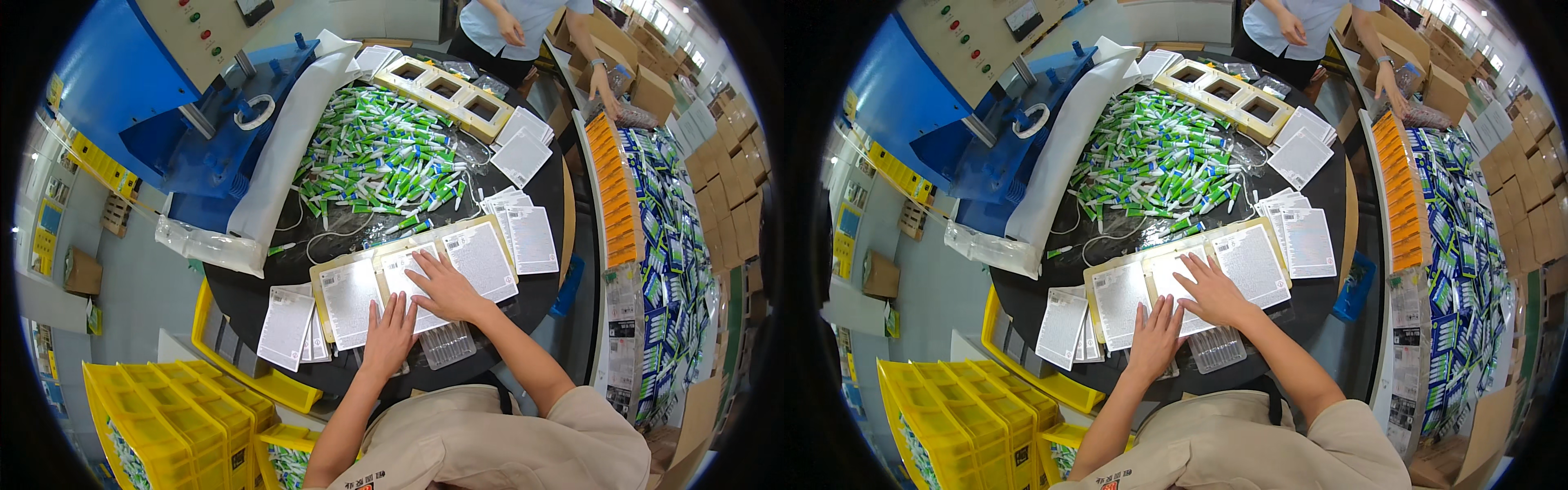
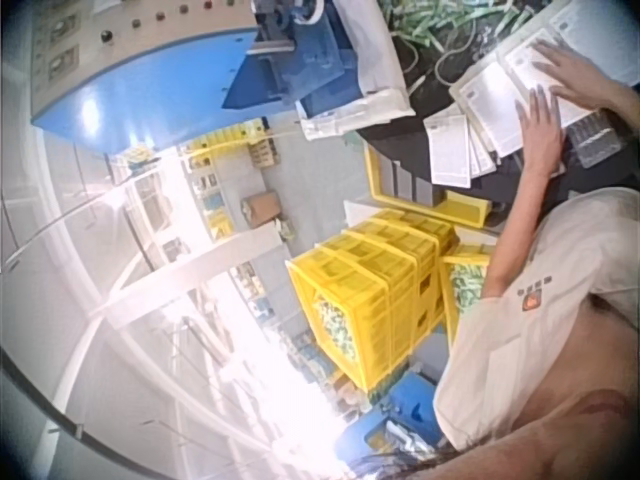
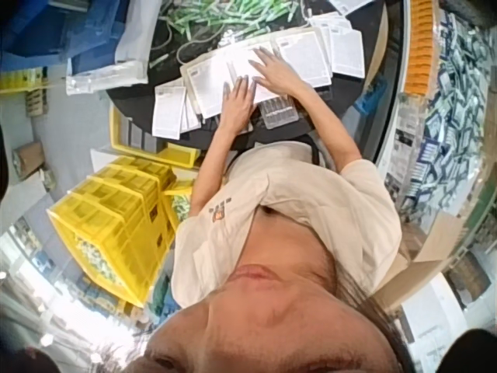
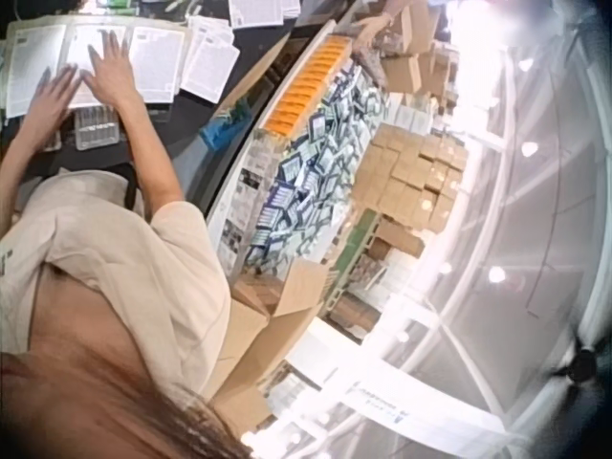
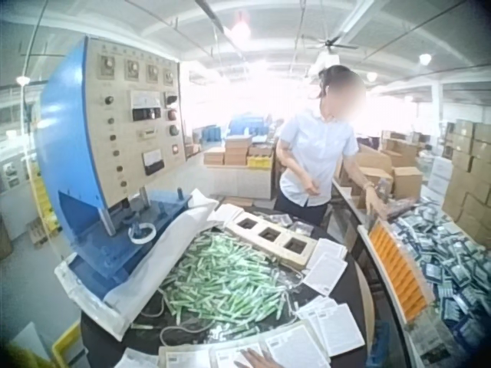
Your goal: The person assembles green cylindrical batteries into clear plastic trays, places the trays into white cardboard boxes, and closes the boxes. The person repeats this process multiple times at a workbench in a factory setting.
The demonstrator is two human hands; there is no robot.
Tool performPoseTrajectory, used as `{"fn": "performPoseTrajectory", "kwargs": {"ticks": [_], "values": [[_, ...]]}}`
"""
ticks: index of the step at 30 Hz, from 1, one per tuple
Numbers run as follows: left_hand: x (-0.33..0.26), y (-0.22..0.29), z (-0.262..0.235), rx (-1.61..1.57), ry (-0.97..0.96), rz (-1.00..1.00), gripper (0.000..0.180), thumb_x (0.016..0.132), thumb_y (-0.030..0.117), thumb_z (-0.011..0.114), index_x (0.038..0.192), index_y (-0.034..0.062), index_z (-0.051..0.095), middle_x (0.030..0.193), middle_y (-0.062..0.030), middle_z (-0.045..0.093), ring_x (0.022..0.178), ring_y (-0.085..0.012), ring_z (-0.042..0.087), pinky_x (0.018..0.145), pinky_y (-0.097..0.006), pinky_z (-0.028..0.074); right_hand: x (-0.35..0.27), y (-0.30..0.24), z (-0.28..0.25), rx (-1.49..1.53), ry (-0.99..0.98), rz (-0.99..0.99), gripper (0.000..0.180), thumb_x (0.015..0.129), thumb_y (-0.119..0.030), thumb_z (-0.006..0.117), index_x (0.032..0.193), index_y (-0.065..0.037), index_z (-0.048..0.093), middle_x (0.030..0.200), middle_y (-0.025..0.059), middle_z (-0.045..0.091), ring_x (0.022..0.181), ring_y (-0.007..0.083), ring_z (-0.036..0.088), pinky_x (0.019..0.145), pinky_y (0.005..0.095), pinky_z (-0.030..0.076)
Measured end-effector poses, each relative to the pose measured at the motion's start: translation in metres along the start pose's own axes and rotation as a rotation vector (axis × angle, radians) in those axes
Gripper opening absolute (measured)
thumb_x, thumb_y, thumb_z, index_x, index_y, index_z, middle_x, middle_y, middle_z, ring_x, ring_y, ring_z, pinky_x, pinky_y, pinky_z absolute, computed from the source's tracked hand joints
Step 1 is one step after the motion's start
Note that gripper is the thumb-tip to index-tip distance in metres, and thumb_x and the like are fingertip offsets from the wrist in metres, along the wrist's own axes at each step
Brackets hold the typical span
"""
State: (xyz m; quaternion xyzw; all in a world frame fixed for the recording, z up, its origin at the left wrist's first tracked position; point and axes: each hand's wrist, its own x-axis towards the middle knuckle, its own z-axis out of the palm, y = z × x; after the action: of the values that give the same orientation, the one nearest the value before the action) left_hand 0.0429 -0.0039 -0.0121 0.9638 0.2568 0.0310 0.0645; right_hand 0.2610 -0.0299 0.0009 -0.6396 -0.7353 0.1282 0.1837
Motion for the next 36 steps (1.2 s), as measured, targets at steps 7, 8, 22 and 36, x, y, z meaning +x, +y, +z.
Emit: {"fn": "performPoseTrajectory", "kwargs": {"ticks": [7,8,22,36], "values": [[0.008,-0.013,-0.014,0.025,0.067,0.004,0.065,0.085,0.013,0.07,0.147,0.0121,0.049,0.157,-0.0122,0.043,0.148,-0.0278,0.038,0.122,-0.058,0.022,-0.017,-0.018,-0.02,-0.099,-0.148,-0.033,0.062,0.094,-0.032,0.064,0.145,0.0,0.05,0.154,0.0285,0.041,0.147,0.0403,0.037,0.121,0.0541,0.028],[0.011,-0.014,-0.018,-0.005,0.117,0.005,0.071,0.079,0.005,0.072,0.146,0.0111,0.051,0.152,-0.0126,0.049,0.143,-0.0289,0.044,0.122,-0.056,0.025,-0.017,-0.023,-0.024,-0.207,-0.151,-0.042,0.063,0.092,-0.029,0.065,0.145,0.0,0.049,0.154,0.0278,0.041,0.145,0.0407,0.039,0.12,0.0534,0.03],[0.03,-0.014,-0.084,-1.784,0.211,-0.577,0.036,0.093,0.01,0.075,0.126,-0.0012,0.068,0.104,-0.0058,0.076,0.088,-0.0076,0.069,0.076,-0.021,0.053,-0.06,-0.021,-0.094,1.571,0.334,0.68,0.048,0.085,-0.003,0.08,0.126,0.003,0.057,0.114,0.0114,0.069,0.103,0.0199,0.068,0.09,0.0356,0.056],[0.007,-0.02,-0.034,-1.632,0.373,-0.544,0.043,0.103,0.011,0.061,0.141,-0.0045,0.051,0.132,-0.0177,0.065,0.119,-0.0248,0.066,0.1,-0.033,0.053,-0.059,-0.017,-0.075,0.612,0.308,0.397,0.038,0.094,-0.007,0.068,0.132,0.0,0.063,0.112,0.0159,0.072,0.101,0.0223,0.069,0.088,0.036,0.054]]}}
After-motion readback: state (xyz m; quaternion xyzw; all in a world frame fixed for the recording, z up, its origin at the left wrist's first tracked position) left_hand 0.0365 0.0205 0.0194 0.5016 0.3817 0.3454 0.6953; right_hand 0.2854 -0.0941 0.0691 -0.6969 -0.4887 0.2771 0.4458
